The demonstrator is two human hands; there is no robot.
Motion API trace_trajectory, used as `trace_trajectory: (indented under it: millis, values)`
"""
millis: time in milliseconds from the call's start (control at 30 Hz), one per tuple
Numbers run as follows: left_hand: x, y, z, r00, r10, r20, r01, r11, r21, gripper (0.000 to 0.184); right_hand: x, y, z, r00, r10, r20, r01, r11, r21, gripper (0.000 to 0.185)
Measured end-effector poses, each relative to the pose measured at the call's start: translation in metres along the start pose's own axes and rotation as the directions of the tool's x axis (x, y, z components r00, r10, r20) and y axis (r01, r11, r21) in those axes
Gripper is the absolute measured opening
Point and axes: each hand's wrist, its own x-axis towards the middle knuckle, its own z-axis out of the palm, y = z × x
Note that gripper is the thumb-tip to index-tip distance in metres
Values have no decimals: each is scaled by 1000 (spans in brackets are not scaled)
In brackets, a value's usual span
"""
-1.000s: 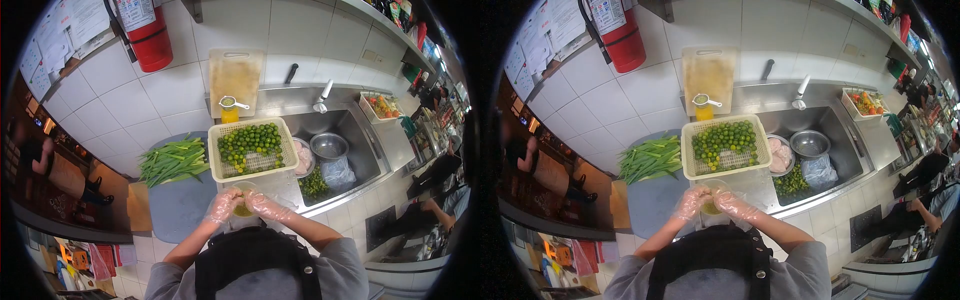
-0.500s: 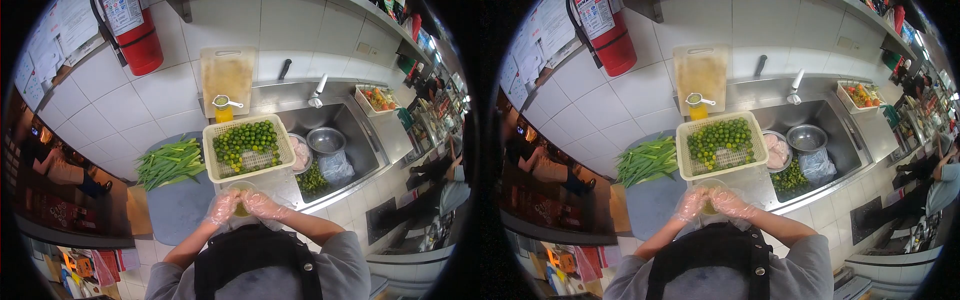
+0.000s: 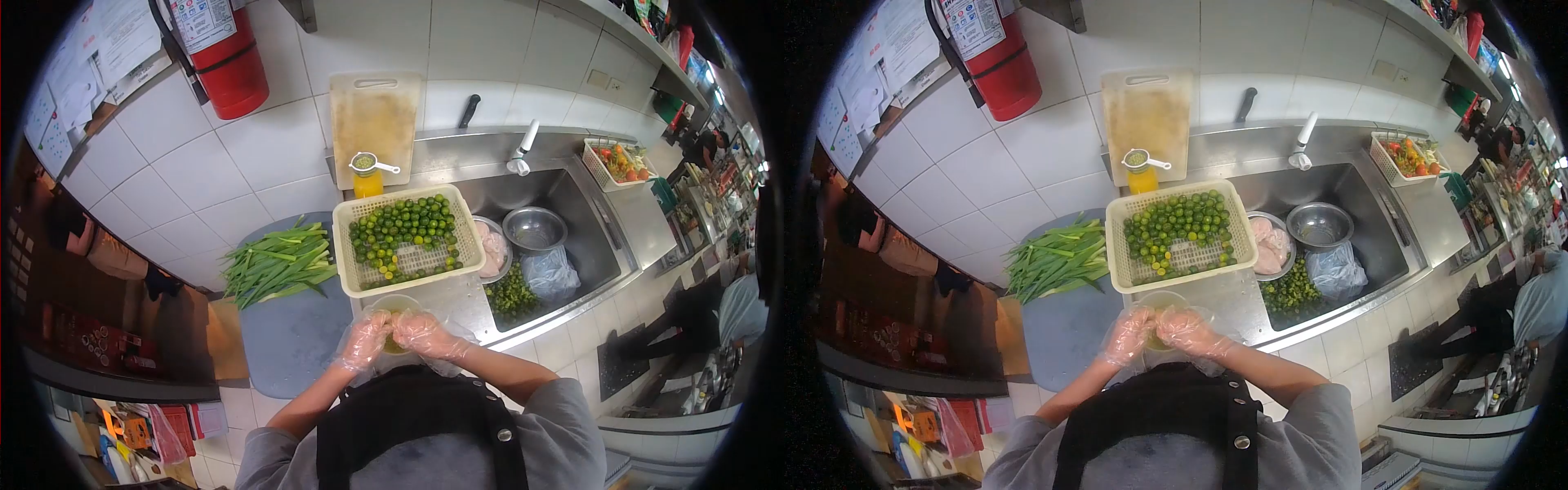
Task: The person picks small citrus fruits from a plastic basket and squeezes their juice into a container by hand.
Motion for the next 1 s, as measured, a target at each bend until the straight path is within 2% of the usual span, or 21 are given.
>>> trace_trajectory:
  millis: [67, 133, 167, 233, 267, 300, 333, 400, 433, 500, 533, 567, 600, 633, 700, 767, 833, 867, 900, 967, 1000]
  values:
    - [3, 6, -7, 1000, -12, -5, 12, 1000, -9, 18, 1, -4, 0, 999, 41, -22, -41, 999, -9, 22]
    - [11, 15, -19, 985, -133, 109, 139, 989, -46, 20, 2, -8, -3, 995, 82, -48, -83, 996, -16, 23]
    - [17, 24, -24, 985, -132, 111, 137, 989, -46, 20, 1, -11, -9, 991, 84, -108, -80, 996, 40, 21]
    - [31, 38, -31, 968, -186, 166, 225, 938, -264, 22, -3, -10, -21, 982, 93, -167, -77, 992, 96, 20]
    - [40, 25, -32, 968, -186, 168, 226, 937, -265, 22, -10, -5, -29, 951, 97, -293, -108, 994, -21, 20]
    - [51, 0, -31, 994, -52, 100, 63, 992, -114, 26, -16, 0, -39, 906, 85, -415, -152, 979, -132, 21]
    - [64, -15, -31, 994, 95, 56, -98, 994, 50, 30, -25, -2, -60, 873, 170, -456, -238, 966, -96, 19]
    - [99, -18, -35, 993, 7, -114, 8, 992, 130, 35, -46, -8, -106, 755, 344, -559, -454, 889, -66, 19]
    - [114, -23, -37, 994, 10, -111, 4, 992, 129, 35, -57, -5, -121, 662, 420, -621, -577, 814, -66, 19]
    - [137, -43, -35, 992, -84, 95, 33, 892, 450, 29, -85, 26, -138, 560, 371, -741, -697, 694, -179, 32]
    - [145, -63, -22, 992, -81, 95, 30, 893, 449, 29, -98, 36, -140, 495, 425, -758, -796, 571, -200, 40]
    - [155, -87, -7, 976, -140, 170, 28, 844, 536, 26, -113, 45, -137, 421, 467, -778, -875, 435, -213, 48]
    - [162, -89, -3, 951, -202, 234, 15, 786, 618, 24, -123, 55, -134, 464, 383, -798, -844, 463, -269, 57]
    - [166, -91, 0, 954, -195, 230, 11, 786, 618, 24, -130, 65, -128, 462, 376, -803, -844, 464, -269, 57]
    - [162, -74, 2, 916, -240, 320, -96, 645, 758, 23, -133, 64, -122, 538, 216, -815, -723, 614, -315, 53]
    - [164, -87, 10, 902, -289, 321, -47, 673, 738, 29, -125, 57, -115, 570, 247, -783, -695, 654, -299, 48]
    - [162, -80, 10, 899, -320, 300, -33, 631, 775, 26, -110, 36, -110, 596, 423, -683, -676, 723, -141, 36]
    - [162, -77, 7, 898, -320, 302, -36, 631, 775, 26, -103, 33, -108, 664, 410, -625, -620, 769, -153, 30]
    - [165, -73, 1, 889, -333, 315, 1, 689, 724, 25, -96, 29, -104, 662, 412, -626, -621, 769, -151, 30]
    - [163, -54, -11, 880, -341, 331, 36, 742, 670, 26, -79, 22, -95, 785, 262, -561, -436, 877, -200, 32]
    - [157, -34, -24, 925, -201, 322, 30, 884, 466, 29, -68, 14, -93, 782, 263, -565, -437, 878, -196, 32]
